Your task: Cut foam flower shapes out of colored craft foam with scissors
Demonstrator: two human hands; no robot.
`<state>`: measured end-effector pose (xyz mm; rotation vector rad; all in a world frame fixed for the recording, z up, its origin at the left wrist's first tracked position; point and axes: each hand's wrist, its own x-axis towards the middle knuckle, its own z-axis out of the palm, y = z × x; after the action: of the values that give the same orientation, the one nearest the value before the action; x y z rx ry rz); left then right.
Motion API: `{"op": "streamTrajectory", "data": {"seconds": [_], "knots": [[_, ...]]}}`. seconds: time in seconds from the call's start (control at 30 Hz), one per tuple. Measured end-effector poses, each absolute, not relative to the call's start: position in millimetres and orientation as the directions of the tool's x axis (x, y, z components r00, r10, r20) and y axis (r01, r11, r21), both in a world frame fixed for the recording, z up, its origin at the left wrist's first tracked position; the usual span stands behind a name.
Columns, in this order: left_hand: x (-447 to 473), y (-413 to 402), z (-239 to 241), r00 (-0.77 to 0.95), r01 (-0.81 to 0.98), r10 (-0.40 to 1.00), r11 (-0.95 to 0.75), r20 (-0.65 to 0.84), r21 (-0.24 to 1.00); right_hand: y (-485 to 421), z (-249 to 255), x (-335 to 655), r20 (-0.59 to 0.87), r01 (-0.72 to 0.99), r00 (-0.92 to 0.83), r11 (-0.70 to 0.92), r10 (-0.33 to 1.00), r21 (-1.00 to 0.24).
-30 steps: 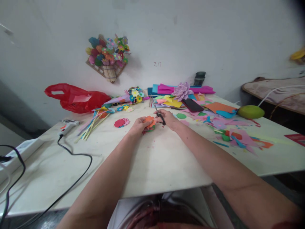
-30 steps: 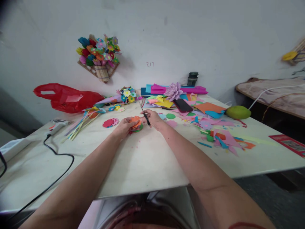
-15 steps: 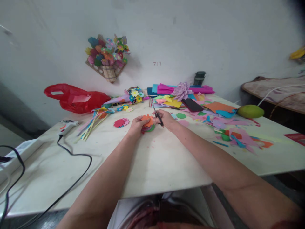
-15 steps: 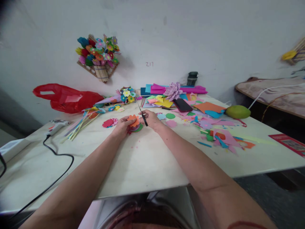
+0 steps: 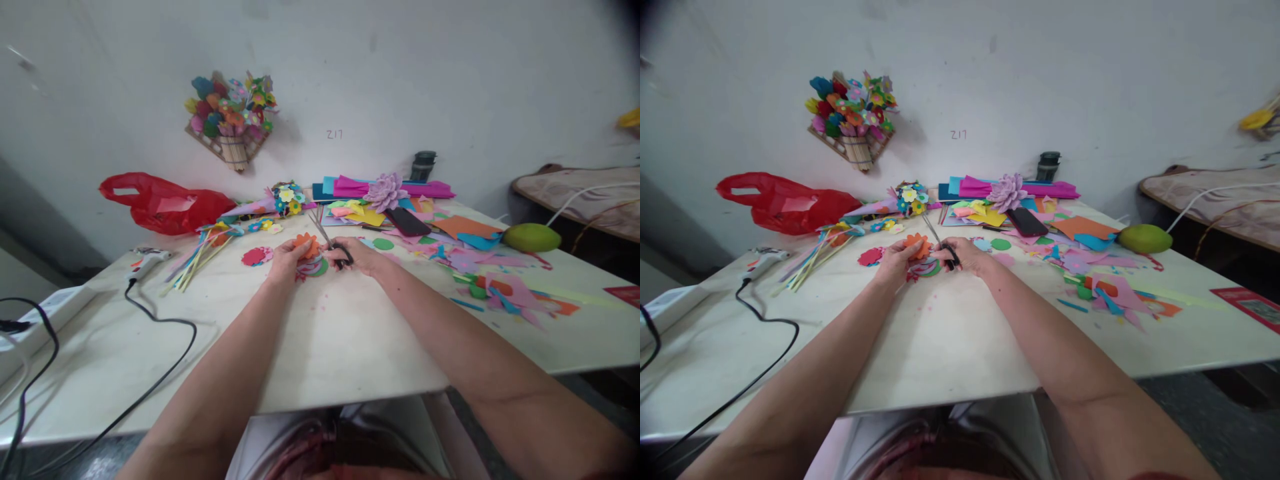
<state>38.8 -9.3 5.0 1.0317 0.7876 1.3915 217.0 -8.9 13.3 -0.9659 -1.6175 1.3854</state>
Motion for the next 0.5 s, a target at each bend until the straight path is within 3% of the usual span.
{"op": "streamTrajectory", "data": {"seconds": [0.5], "knots": [[36.0,-4.9,3.9,0.095,-0.378,0.985,-0.096,0.142,0.921,-5.0,11.1,223.4,0.097,0.180,-0.491,0.210,0.866,-0.961]]}}
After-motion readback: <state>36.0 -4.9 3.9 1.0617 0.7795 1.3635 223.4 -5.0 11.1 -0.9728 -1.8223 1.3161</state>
